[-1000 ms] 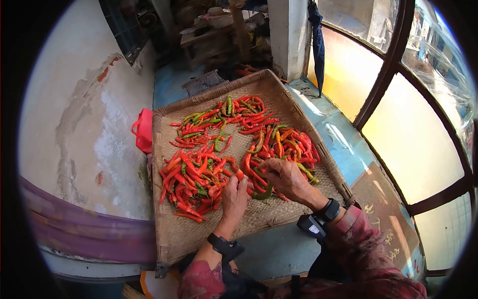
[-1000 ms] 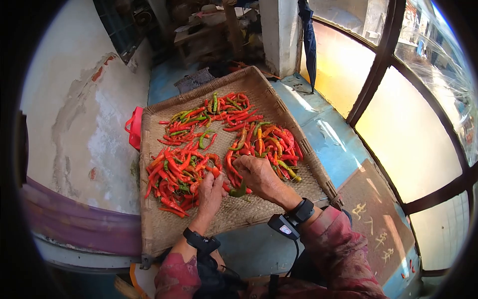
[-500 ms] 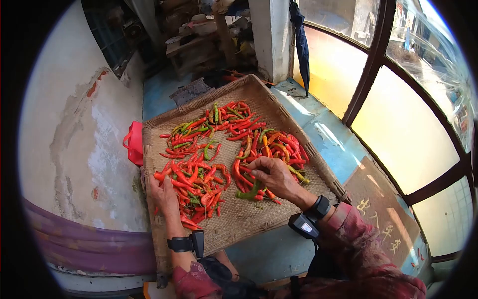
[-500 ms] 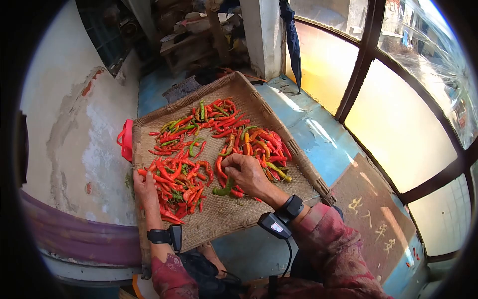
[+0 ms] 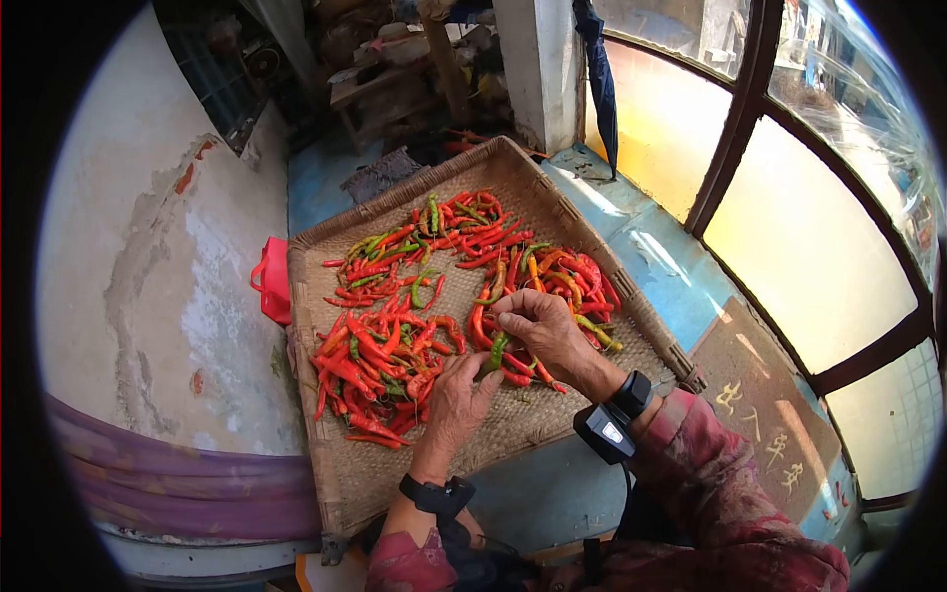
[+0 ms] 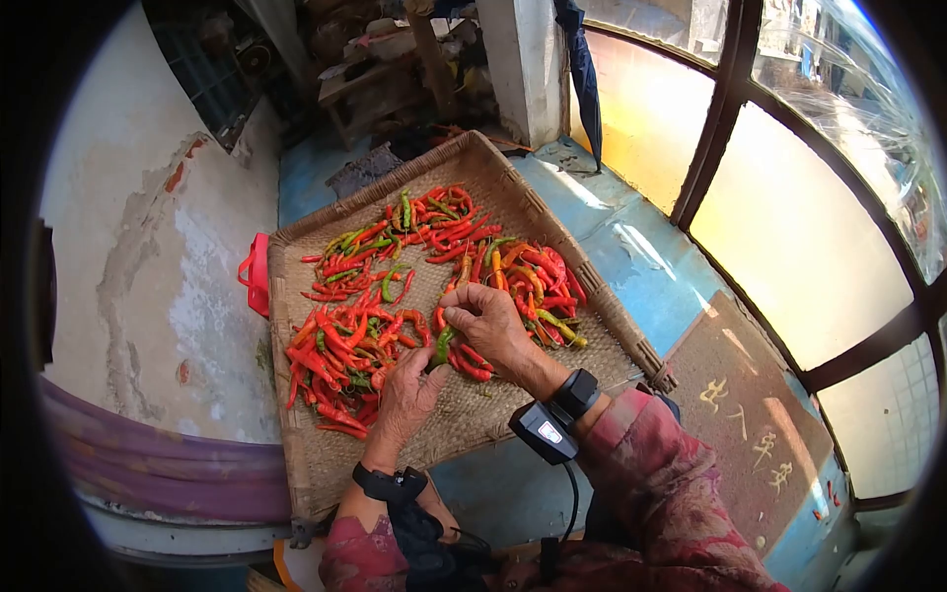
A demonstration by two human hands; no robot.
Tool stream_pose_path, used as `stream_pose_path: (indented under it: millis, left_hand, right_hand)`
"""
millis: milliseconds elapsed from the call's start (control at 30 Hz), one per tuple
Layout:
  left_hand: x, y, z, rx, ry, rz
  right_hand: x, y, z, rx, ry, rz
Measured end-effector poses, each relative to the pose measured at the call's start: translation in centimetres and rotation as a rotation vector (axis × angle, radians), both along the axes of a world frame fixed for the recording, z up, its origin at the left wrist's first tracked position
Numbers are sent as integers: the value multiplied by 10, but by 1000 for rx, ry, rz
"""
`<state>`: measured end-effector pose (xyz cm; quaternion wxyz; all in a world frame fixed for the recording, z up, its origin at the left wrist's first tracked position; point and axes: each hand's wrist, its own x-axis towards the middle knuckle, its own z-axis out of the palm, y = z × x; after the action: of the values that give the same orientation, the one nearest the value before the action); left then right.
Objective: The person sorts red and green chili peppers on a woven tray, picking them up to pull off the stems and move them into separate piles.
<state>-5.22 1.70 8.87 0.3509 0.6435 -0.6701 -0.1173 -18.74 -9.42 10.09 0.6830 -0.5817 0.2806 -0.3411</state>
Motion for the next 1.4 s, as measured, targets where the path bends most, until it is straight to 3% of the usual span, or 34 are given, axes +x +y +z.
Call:
stream_pose_path:
  millis: [133, 200, 300, 333, 367, 400, 433, 500, 533, 600, 667, 733, 867, 933, 1067, 1233, 1267, 1333, 1400]
  left_hand:
    - [-2, 0, 2, 131, 11, 42]
    - [7, 0, 6, 107, -74, 224]
    - [37, 1, 17, 22, -70, 466]
    - [48, 4, 21, 22, -92, 543]
    - [60, 7, 21, 21, -91, 542]
    - [70, 9, 20, -88, -249, 644]
    - [76, 11, 18, -198, -409, 743]
    - [79, 13, 15, -199, -421, 787]
    - [80, 13, 16, -202, -430, 831]
    - [71, 11, 17, -241, -447, 768]
    - [58, 7, 15, -280, -463, 704]
    - [49, 5, 7, -161, -434, 500]
    - [30, -5, -3, -111, -383, 403]
    - [28, -9, -8, -133, -393, 300]
    - [21, -8, -13, -90, -346, 245]
    - [14, -6, -14, -36, -256, 229]
    - [14, -6, -15, 17, -136, 234]
    - [11, -7, -14, 68, -15, 237]
    - [6, -9, -11, 135, 249, 226]
  right_hand:
    - [4, -4, -9, 34, -73, -19]
    - [5, -5, -10, 36, -108, -45]
    - [-1, -13, -9, -302, 133, -196]
    - [-4, -14, -11, -303, 133, -197]
    - [-6, -16, -13, -469, 238, -88]
    - [-8, -17, -17, -633, 342, 23]
    - [-9, -17, -25, -633, 340, 24]
    - [-9, -8, -47, -1049, 713, 188]
    - [-10, -1, -55, -1048, 711, 189]
    - [-10, 12, -65, -1372, 980, 96]
    - [-8, 16, -68, -1373, 1045, 161]
    - [-2, 19, -64, -1394, 1129, 178]
    - [3, 14, -52, -1356, 1139, 276]
    - [5, 14, -45, -1195, 1157, 398]
    - [10, 8, -54, -1118, 1129, 363]
    - [11, -1, -44, -874, 848, 149]
    - [10, -2, -43, -874, 848, 148]
    - [8, -4, -41, -695, 550, 94]
    - [7, -2, -40, -657, 506, 156]
